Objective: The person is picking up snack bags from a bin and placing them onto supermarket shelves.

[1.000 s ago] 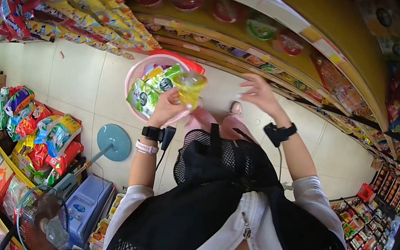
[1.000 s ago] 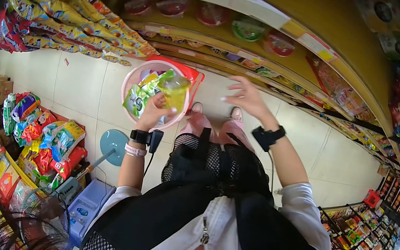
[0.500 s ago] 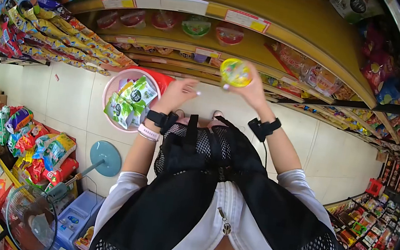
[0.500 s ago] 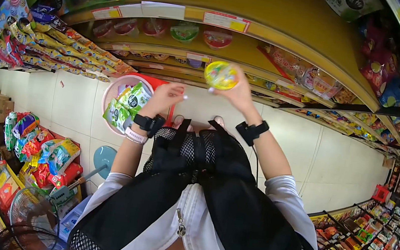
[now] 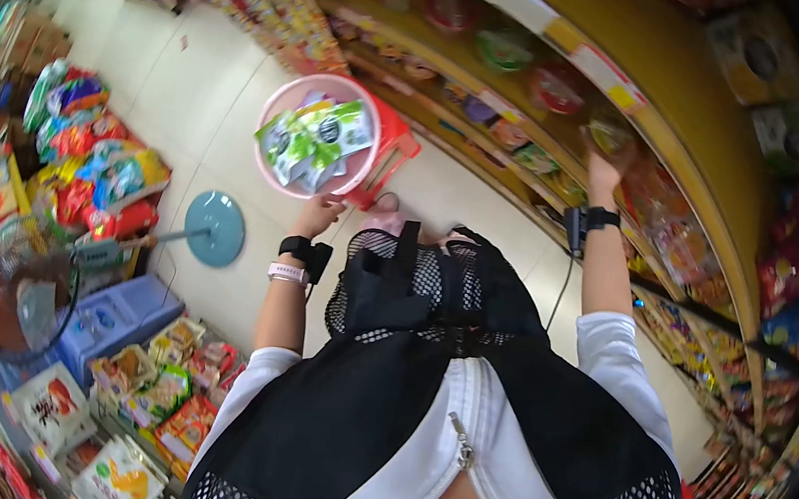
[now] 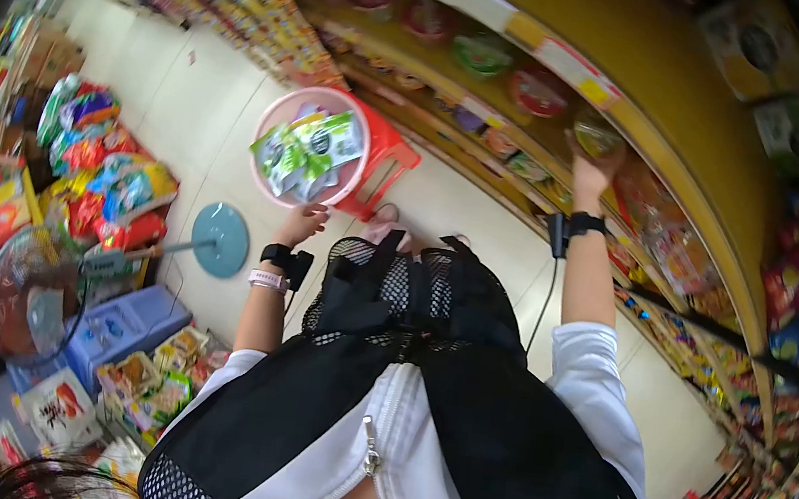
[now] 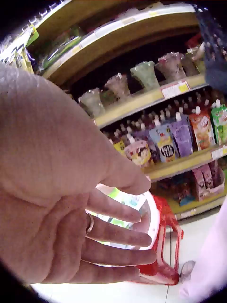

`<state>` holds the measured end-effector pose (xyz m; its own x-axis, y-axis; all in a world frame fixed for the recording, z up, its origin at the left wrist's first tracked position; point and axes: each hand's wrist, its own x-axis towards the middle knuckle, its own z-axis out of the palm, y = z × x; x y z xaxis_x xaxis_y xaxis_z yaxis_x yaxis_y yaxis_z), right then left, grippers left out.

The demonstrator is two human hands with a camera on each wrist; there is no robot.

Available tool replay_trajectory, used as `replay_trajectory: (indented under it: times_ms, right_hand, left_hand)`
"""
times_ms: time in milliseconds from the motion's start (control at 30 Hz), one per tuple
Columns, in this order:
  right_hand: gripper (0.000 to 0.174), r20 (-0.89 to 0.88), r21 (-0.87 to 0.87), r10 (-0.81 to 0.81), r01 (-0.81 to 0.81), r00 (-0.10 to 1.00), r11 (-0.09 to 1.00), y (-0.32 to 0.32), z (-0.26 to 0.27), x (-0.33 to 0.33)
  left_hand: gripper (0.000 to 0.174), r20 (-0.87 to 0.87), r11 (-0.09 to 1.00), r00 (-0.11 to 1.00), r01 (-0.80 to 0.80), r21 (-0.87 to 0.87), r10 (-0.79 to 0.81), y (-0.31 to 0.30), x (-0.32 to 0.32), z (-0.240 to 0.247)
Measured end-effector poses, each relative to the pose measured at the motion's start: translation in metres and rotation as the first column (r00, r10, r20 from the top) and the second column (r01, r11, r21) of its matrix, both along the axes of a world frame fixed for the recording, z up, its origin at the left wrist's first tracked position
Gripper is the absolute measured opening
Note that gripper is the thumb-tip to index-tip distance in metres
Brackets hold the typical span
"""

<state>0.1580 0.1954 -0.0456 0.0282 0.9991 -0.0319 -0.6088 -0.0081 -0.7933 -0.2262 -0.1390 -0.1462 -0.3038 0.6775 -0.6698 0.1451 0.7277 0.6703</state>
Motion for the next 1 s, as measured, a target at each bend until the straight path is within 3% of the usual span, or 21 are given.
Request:
replay_trajectory:
  times_ms: [33, 67, 100, 167, 233, 267, 300, 367, 400, 467, 533, 600, 633, 667, 700, 833, 867, 900, 933, 967, 1000]
  right_hand:
    - [0.078, -0.380, -0.140, -0.026, -0.029, 0.925, 0.990, 0.002, 0.005, 0.010]
    - [0.081, 0.319, 0.131, -0.129, 0.090, 0.939, 0.987, 0.017, -0.022, 0.029]
    - [0.083, 0.803, 0.409, -0.354, -0.012, 0.481, 0.912, 0.018, -0.026, 0.023]
    - [0.086, 0.838, 0.342, -0.312, 0.016, 0.448, 0.940, 0.012, -0.030, 0.024]
    - [0.082, 0.930, 0.360, -0.367, 0.201, -0.001, 0.911, -0.021, -0.003, 0.001]
    - [0.075, 0.935, 0.291, -0.317, 0.167, 0.161, 0.942, -0.027, -0.013, 0.016]
    - [0.075, 0.936, 0.290, -0.316, 0.171, 0.154, 0.942, -0.036, -0.012, 0.012]
    - [0.070, 0.971, 0.123, -0.194, 0.400, 0.142, 0.908, -0.052, -0.012, 0.000]
    - [0.070, 0.971, 0.132, -0.202, 0.415, 0.129, 0.900, -0.063, -0.013, 0.000]
    - [0.065, 0.932, 0.088, -0.211, 0.381, 0.296, 0.920, -0.086, -0.031, 0.001]
    - [0.062, 0.952, 0.035, -0.151, 0.393, 0.268, 0.919, -0.105, -0.047, 0.001]
    - [0.059, 0.965, -0.018, -0.091, 0.410, 0.245, 0.912, -0.124, -0.045, 0.000]
    - [0.057, 0.948, -0.089, -0.046, 0.401, 0.314, 0.912, -0.137, -0.039, -0.008]
    - [0.055, 0.924, -0.157, -0.003, 0.387, 0.382, 0.909, -0.146, -0.033, -0.016]
    - [0.055, 0.927, -0.151, -0.016, 0.412, 0.374, 0.899, -0.153, -0.030, -0.018]
    - [0.050, 0.916, -0.271, 0.094, 0.426, 0.391, 0.863, -0.175, -0.025, -0.030]
    - [0.050, 0.904, -0.306, 0.123, 0.419, 0.410, 0.855, -0.178, -0.025, -0.032]
    - [0.050, 0.891, -0.341, 0.151, 0.411, 0.428, 0.846, -0.182, -0.026, -0.034]
    - [0.048, 0.898, -0.333, 0.149, 0.419, 0.414, 0.844, -0.187, -0.019, -0.040]
    - [0.048, 0.895, -0.336, 0.150, 0.414, 0.420, 0.846, -0.185, -0.018, -0.047]
    - [0.045, 0.872, -0.392, 0.218, 0.361, 0.437, 0.846, -0.184, -0.018, -0.053]
  left_hand:
    - [0.037, -0.004, 0.999, 0.999, -0.034, -0.034, 0.034, -0.008, 0.000, -0.004]
    - [0.037, -0.005, 0.998, 0.999, -0.047, -0.043, 0.047, -0.017, -0.001, -0.012]
    - [0.037, 0.033, 0.993, 0.996, -0.080, -0.086, 0.083, -0.027, -0.005, -0.019]
    - [0.037, 0.075, 0.986, 0.990, -0.105, -0.131, 0.116, -0.040, -0.016, -0.034]
    - [0.036, 0.028, 0.956, 0.960, -0.275, -0.105, 0.279, -0.045, -0.030, -0.050]
    - [0.038, 0.055, 0.911, 0.911, -0.404, -0.083, 0.409, -0.043, -0.042, -0.061]
    - [0.038, 0.059, 0.913, 0.913, -0.398, -0.087, 0.404, -0.043, -0.050, -0.066]
    - [0.040, 0.081, 0.840, 0.837, -0.538, -0.066, 0.542, -0.041, -0.066, -0.077]
    - [0.043, 0.078, 0.813, 0.809, -0.579, -0.062, 0.582, -0.034, -0.075, -0.082]
    - [0.045, 0.115, 0.763, 0.754, -0.638, -0.104, 0.646, -0.028, -0.103, -0.116]
    - [0.047, 0.181, 0.742, 0.720, -0.659, -0.125, 0.670, -0.013, -0.123, -0.138]
    - [0.048, 0.358, 0.561, 0.468, -0.797, -0.224, 0.808, 0.002, -0.134, -0.135]
    - [0.048, 0.369, 0.583, 0.485, -0.781, -0.226, 0.793, 0.014, -0.138, -0.130]
    - [0.046, 0.337, 0.525, 0.432, -0.806, -0.272, 0.837, 0.025, -0.140, -0.125]
    - [0.044, 0.296, 0.463, 0.378, -0.827, -0.318, 0.877, 0.033, -0.140, -0.121]
    - [0.046, 0.449, 0.442, 0.207, -0.734, -0.516, 0.869, 0.024, -0.176, -0.203]
    - [0.047, 0.419, 0.491, 0.298, -0.716, -0.496, 0.858, 0.022, -0.178, -0.212]
    - [0.047, 0.417, 0.499, 0.308, -0.708, -0.501, 0.855, 0.023, -0.177, -0.211]
    - [0.044, 0.420, 0.593, 0.430, -0.677, -0.436, 0.799, 0.027, -0.174, -0.200]
    - [0.042, 0.412, 0.672, 0.536, -0.646, -0.361, 0.737, 0.032, -0.174, -0.182]
    - [0.034, 0.364, 0.668, 0.564, -0.672, -0.319, 0.741, 0.037, -0.168, -0.149]
